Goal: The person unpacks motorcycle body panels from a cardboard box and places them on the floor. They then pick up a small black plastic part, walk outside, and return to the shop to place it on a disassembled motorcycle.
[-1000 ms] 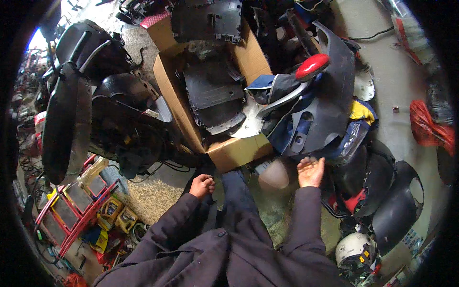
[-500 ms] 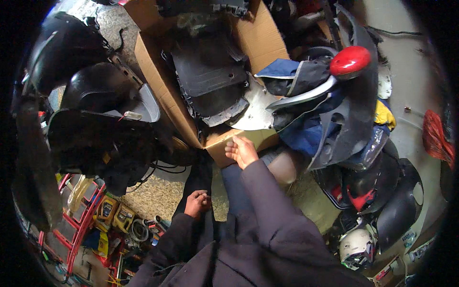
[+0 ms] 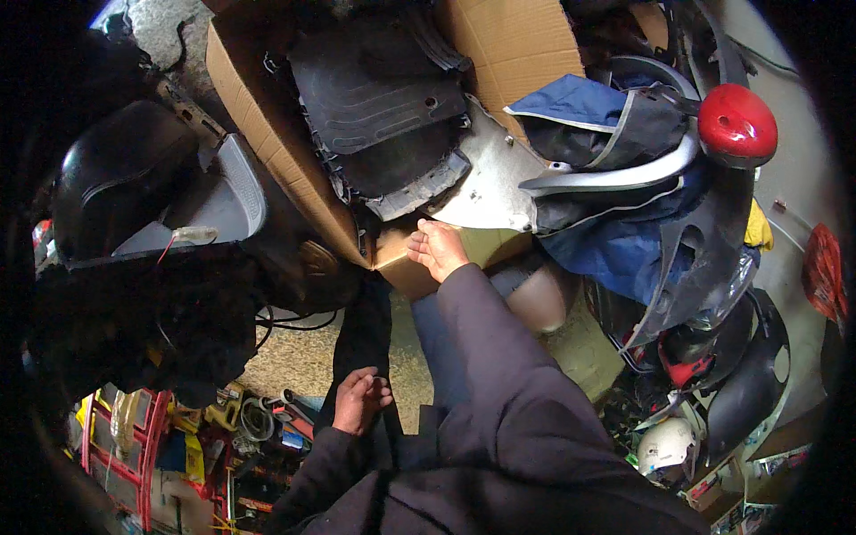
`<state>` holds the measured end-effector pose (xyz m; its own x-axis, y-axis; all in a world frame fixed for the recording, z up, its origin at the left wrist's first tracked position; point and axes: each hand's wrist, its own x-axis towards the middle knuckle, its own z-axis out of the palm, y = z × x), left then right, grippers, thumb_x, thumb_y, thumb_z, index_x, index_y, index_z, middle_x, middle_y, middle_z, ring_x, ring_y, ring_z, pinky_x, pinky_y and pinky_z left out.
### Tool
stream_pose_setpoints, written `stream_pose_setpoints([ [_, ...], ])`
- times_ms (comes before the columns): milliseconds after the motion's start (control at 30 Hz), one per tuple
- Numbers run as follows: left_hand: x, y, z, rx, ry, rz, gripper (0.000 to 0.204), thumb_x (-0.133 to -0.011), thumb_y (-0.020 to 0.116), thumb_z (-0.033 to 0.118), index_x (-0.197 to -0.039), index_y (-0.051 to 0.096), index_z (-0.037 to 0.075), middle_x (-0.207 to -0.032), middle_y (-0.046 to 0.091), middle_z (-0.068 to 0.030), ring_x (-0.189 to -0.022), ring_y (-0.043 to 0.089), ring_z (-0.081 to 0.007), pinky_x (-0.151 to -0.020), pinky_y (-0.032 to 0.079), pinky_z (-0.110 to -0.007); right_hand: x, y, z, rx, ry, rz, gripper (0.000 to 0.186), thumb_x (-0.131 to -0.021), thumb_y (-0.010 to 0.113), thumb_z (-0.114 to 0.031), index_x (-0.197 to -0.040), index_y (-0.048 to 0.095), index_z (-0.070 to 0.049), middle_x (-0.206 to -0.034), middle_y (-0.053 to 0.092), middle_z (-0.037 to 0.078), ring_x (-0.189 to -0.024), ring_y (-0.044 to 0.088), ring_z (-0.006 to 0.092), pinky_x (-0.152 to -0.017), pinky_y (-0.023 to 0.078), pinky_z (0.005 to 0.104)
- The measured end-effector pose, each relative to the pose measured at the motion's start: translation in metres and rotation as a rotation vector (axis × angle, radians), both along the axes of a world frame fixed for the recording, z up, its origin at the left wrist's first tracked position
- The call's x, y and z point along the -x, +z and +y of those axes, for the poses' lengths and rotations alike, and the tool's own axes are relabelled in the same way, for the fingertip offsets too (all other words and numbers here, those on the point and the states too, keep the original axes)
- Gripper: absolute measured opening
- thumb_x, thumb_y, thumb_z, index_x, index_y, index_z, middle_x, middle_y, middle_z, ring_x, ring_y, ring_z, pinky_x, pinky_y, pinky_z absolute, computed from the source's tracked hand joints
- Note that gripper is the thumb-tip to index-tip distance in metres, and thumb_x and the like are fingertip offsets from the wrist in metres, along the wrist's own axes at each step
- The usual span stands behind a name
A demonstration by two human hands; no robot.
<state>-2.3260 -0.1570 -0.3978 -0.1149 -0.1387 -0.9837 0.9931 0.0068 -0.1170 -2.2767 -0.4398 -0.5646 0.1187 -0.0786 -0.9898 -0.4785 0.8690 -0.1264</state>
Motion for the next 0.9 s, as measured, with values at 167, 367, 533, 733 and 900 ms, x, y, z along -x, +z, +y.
stream_pose_setpoints([
  [167, -0.007, -0.001, -0.003, -0.018, -0.011, -0.001, 0.027, -0.095, 0.050, 0.014, -0.118, 0.050, -0.001, -0.096, 0.060, -0.0116, -0.081, 0.062, -0.0202, -0.072, 0.056, -0.034, 0.003, -0.025, -0.005, 0.017, 0.030, -0.013, 0.031, -0.089, 0.061, -0.024, -0.109, 0.049, -0.003, -0.098, 0.055, 0.011, -0.088, 0.057, 0.0238, -0.076, 0.051, 0.0400],
  [367, -0.011, -0.001, 0.000, 0.001, 0.037, -0.003, 0.038, -0.092, 0.058, 0.024, -0.120, 0.050, 0.001, -0.097, 0.061, -0.0114, -0.083, 0.062, -0.0208, -0.074, 0.055, -0.036, -0.011, -0.063, -0.002, 0.031, 0.049, 0.097, 0.064, -0.086, 0.062, -0.020, -0.137, 0.032, 0.006, -0.142, 0.032, 0.027, -0.130, 0.036, 0.0404, -0.101, 0.038, 0.0532],
  [533, -0.011, -0.003, 0.008, -0.016, 0.116, 0.024, 0.027, -0.095, 0.053, 0.015, -0.117, 0.053, 0.001, -0.096, 0.062, -0.0112, -0.081, 0.063, -0.0201, -0.074, 0.055, -0.034, -0.028, -0.091, 0.006, -0.001, -0.096, 0.168, 0.062, -0.085, 0.063, -0.018, -0.136, 0.032, 0.001, -0.139, 0.032, 0.025, -0.130, 0.033, 0.0394, -0.103, 0.033, 0.0531],
  [733, -0.006, -0.002, 0.012, -0.018, 0.119, 0.021, 0.027, -0.095, 0.053, 0.014, -0.117, 0.052, 0.000, -0.097, 0.062, -0.0115, -0.082, 0.064, -0.0199, -0.074, 0.056, -0.034, -0.040, -0.086, 0.006, 0.073, -0.179, 0.113, 0.022, -0.081, 0.067, -0.022, -0.096, 0.058, -0.009, -0.080, 0.055, 0.006, -0.065, 0.054, 0.0224, -0.058, 0.049, 0.0403],
  [900, 0.000, 0.002, 0.013, 0.002, 0.058, -0.021, 0.031, -0.092, 0.057, 0.019, -0.118, 0.051, 0.002, -0.096, 0.061, -0.0122, -0.082, 0.062, -0.0214, -0.075, 0.054, -0.035, -0.070, -0.023, -0.008, 0.225, -0.024, 0.001, 0.018, -0.078, 0.055, -0.017, -0.093, 0.058, -0.008, -0.089, 0.062, 0.008, -0.070, 0.060, 0.0248, -0.057, 0.051, 0.0422],
])
